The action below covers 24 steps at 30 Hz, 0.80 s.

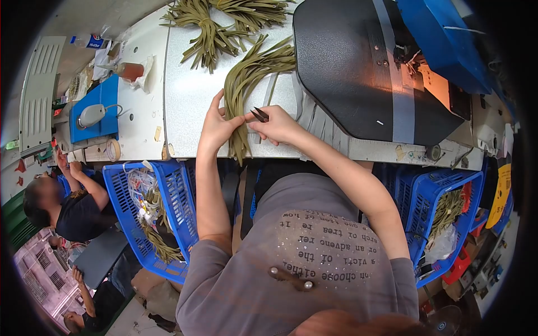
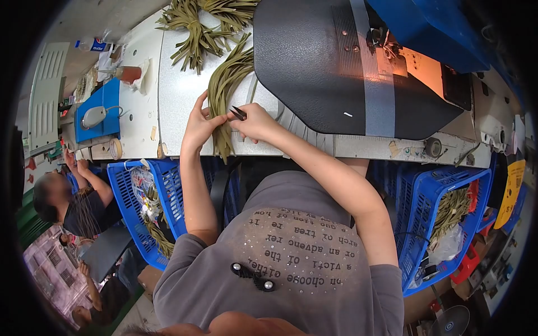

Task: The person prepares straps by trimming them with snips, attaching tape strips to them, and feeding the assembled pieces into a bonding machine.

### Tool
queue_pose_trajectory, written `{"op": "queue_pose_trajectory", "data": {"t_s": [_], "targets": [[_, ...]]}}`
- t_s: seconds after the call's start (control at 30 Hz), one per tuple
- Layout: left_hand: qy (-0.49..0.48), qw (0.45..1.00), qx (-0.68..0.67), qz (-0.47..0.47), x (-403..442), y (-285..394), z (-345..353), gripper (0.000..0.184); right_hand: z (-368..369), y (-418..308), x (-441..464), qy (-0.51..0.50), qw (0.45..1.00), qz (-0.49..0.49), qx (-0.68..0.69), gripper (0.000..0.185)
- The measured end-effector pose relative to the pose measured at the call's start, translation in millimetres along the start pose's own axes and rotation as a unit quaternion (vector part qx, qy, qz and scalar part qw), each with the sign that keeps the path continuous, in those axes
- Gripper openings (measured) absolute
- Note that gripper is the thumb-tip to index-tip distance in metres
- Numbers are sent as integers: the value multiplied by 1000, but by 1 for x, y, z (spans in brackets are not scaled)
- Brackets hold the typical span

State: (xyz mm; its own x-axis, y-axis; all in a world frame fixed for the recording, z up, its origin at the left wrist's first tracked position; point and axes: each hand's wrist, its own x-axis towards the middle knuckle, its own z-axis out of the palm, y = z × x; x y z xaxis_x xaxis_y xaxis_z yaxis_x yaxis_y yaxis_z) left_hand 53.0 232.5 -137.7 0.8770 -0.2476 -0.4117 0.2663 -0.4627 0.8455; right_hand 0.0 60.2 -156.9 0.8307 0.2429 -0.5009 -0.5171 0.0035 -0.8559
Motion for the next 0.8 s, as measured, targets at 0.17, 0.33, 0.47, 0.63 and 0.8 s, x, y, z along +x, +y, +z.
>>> {"op": "queue_pose_trajectory", "data": {"t_s": [0.17,0.33,0.47,0.63,0.8], "targets": [[-16,995,-93,-33,-1,11,-6,80,-6,0,-3,17,999,20,-25,32],[-54,982,-175,-47,1,8,-7,77,-4,-3,-5,-16,1000,19,15,28],[-54,970,-233,-51,-3,12,1,76,-2,2,-6,-9,1000,0,30,22],[-53,974,-215,-49,-2,8,-3,68,-3,0,-10,14,999,-5,42,22],[-68,969,-236,-42,-1,6,-4,70,-6,-3,-15,2,998,11,62,21]]}}
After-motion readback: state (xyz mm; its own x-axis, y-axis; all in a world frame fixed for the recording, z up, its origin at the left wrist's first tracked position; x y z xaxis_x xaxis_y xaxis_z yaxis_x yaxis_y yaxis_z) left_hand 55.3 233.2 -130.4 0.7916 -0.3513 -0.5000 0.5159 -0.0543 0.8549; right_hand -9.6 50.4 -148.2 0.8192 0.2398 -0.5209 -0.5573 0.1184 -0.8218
